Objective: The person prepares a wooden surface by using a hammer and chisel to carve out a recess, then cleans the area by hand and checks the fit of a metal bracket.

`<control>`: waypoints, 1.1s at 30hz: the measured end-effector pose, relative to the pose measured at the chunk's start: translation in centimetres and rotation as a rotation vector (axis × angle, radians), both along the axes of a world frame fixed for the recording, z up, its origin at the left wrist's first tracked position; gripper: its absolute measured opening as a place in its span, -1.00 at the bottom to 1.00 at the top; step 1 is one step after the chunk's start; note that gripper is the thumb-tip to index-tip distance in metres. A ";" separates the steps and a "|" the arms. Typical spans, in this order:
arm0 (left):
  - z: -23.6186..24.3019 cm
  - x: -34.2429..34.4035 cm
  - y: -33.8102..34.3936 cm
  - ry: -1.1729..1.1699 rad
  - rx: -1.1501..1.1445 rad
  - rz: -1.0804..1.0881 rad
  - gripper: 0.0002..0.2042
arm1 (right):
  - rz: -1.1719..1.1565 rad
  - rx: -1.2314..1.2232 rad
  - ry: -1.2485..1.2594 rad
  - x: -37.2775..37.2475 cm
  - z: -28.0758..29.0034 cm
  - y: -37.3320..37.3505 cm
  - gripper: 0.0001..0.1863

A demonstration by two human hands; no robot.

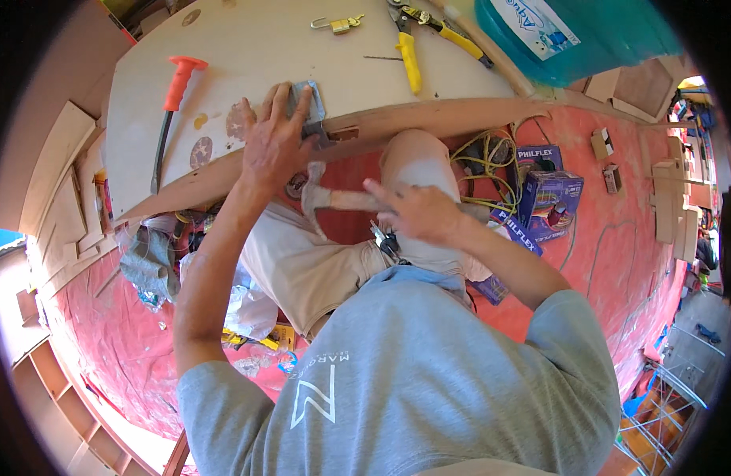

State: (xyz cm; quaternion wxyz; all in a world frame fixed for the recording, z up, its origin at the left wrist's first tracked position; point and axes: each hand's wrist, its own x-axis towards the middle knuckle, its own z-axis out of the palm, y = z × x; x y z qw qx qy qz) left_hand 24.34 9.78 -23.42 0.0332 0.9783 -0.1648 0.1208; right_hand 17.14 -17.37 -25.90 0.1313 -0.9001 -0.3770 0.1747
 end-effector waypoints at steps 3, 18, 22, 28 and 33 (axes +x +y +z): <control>0.1 0.0 0.3 0.023 0.028 -0.014 -0.25 | 0.045 0.047 -0.122 2.6 -0.7 -1.7 -0.37; 0.1 1.6 2.2 0.043 0.038 -0.113 -0.57 | 0.407 0.189 -0.414 9.3 0.7 -1.9 -0.48; -0.3 1.8 2.2 0.013 0.110 -0.107 -0.56 | 0.390 0.071 -0.458 9.8 0.9 -2.5 -0.48; 0.0 1.5 2.2 0.006 0.062 -0.110 -0.57 | 0.599 0.163 -0.427 9.3 1.2 -2.0 -0.47; 0.1 1.7 2.0 -0.033 0.104 -0.122 -0.57 | 0.482 0.138 -0.418 8.4 0.9 -2.4 -0.47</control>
